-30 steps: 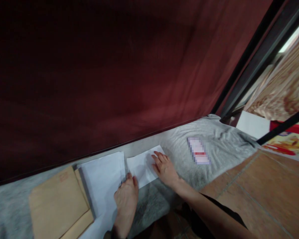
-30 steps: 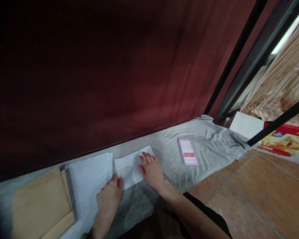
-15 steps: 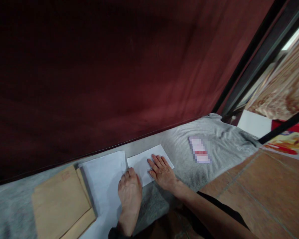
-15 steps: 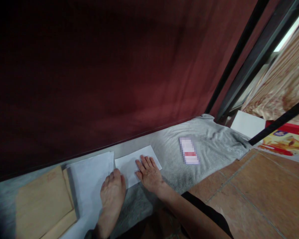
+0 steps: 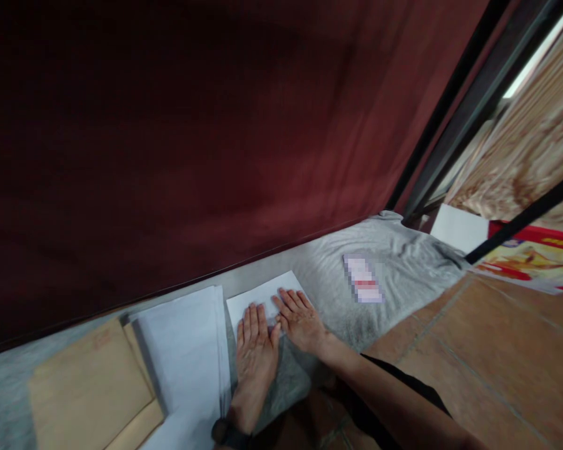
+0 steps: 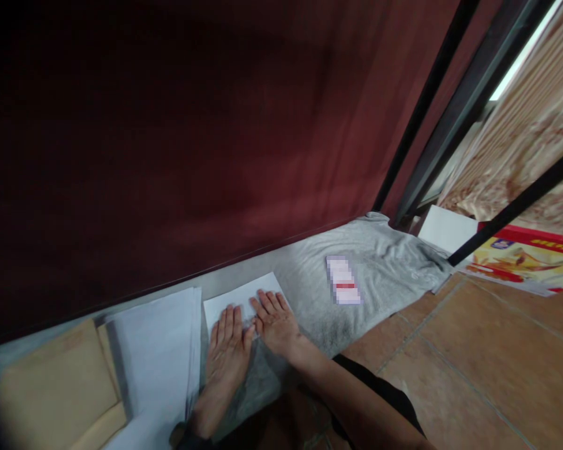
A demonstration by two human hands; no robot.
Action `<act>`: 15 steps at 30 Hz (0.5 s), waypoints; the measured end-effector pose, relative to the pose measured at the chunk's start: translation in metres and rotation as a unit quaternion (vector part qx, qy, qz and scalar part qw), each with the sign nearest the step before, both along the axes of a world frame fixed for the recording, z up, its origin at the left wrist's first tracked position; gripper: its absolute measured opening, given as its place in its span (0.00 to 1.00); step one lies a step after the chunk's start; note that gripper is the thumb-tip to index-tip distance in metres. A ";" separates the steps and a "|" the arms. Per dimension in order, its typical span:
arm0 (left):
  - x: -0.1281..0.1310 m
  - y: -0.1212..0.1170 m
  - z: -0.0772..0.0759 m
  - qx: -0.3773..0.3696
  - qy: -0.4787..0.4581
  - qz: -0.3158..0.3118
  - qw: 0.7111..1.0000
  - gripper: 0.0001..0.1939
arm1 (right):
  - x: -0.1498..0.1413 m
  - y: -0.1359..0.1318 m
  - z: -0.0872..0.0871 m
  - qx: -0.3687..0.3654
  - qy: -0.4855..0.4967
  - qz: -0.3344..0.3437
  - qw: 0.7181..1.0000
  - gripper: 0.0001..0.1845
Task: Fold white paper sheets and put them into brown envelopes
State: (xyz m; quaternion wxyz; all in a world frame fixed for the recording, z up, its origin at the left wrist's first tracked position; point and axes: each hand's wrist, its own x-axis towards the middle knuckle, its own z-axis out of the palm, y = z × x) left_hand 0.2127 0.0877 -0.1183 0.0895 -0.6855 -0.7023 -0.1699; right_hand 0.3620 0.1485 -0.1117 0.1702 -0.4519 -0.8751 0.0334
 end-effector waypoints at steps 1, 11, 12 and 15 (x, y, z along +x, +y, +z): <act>-0.002 -0.001 0.000 0.001 -0.001 0.003 1.000 0.33 | 0.003 0.002 0.000 -0.004 -0.001 -0.008 1.000 0.28; -0.010 -0.003 -0.006 -0.003 -0.019 0.027 0.999 0.35 | 0.033 0.016 0.014 -0.060 -0.041 -0.092 0.993 0.29; -0.011 -0.004 -0.006 -0.003 -0.023 0.025 0.999 0.35 | 0.035 0.017 0.018 -0.062 -0.041 -0.103 0.992 0.29; -0.012 -0.004 -0.006 -0.003 -0.029 0.022 0.999 0.36 | 0.036 0.020 0.032 -0.069 -0.028 -0.146 0.986 0.25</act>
